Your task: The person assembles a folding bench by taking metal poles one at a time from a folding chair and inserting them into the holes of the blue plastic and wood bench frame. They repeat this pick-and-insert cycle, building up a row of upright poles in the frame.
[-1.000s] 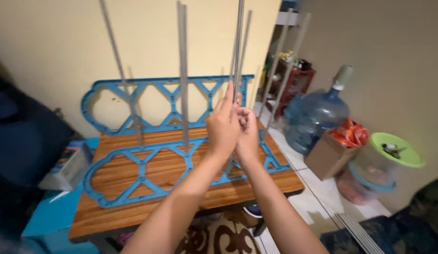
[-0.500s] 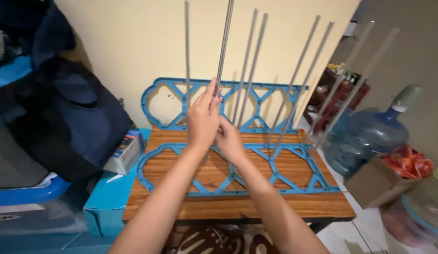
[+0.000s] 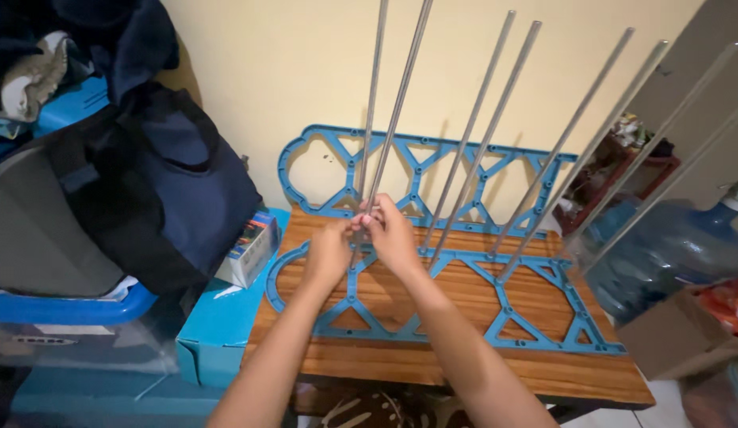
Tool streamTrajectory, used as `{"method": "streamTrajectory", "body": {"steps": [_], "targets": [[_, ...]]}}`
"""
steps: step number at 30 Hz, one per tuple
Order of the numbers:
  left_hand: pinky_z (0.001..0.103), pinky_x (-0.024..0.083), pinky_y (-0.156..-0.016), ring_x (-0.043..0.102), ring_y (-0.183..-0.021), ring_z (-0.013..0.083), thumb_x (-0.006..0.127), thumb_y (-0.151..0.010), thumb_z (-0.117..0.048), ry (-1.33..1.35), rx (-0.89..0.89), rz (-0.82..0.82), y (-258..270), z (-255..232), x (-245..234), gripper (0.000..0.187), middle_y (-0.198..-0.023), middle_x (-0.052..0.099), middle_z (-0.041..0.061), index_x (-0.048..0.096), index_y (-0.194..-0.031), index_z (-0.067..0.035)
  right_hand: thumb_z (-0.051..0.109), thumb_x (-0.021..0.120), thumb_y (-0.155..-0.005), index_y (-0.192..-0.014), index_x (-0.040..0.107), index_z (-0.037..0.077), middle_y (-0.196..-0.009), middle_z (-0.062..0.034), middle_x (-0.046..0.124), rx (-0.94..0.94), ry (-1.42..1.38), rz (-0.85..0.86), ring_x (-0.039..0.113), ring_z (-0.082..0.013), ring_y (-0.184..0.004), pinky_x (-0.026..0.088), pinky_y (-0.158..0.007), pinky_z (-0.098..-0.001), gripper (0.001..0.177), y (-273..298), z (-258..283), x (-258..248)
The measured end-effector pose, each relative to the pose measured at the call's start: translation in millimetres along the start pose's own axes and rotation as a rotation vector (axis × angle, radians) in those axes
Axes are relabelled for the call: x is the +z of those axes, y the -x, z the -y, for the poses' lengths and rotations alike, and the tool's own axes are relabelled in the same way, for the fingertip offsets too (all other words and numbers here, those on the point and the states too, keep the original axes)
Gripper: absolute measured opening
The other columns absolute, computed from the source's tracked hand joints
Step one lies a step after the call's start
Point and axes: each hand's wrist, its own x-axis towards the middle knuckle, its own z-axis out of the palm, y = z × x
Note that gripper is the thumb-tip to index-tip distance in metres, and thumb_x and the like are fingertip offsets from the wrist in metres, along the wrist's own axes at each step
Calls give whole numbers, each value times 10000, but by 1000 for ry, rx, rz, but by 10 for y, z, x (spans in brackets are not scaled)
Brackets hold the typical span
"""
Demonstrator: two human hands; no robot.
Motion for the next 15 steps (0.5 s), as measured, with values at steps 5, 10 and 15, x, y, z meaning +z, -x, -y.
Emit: {"method": "streamTrajectory", "body": {"steps": [5,10,15], "targets": [[484,559,-740,705,-831,431,634,-877,-49,-208,166,89,7,475,136,194,-870,697,259,780,-1003,-65,-41,502,-1019,-1190,535,54,-989,-92,757,-22,-36,31,747,-140,-930,620,-785,-270,199,-32,-42,22],[471,561,-731,723,-807,403,639,-834,-53,-221,116,195,35,582,184,166,-845,702,246,776,-929,-53,-37,503,-1018,-1194,546,53,-987,-92,732,30,-28,51,737,-150,-924,610,-774,-293,202,-44,-69,18],[471,557,-727,719,-772,396,759,-793,-157,-245,45,153,86,340,119,156,-802,709,234,776,-898,-44,-46,519,-1015,-1170,556,43,-968,-95,732,-31,-13,65,744,-157,-920,613,-783,-299,182,-25,-65,22]]}}
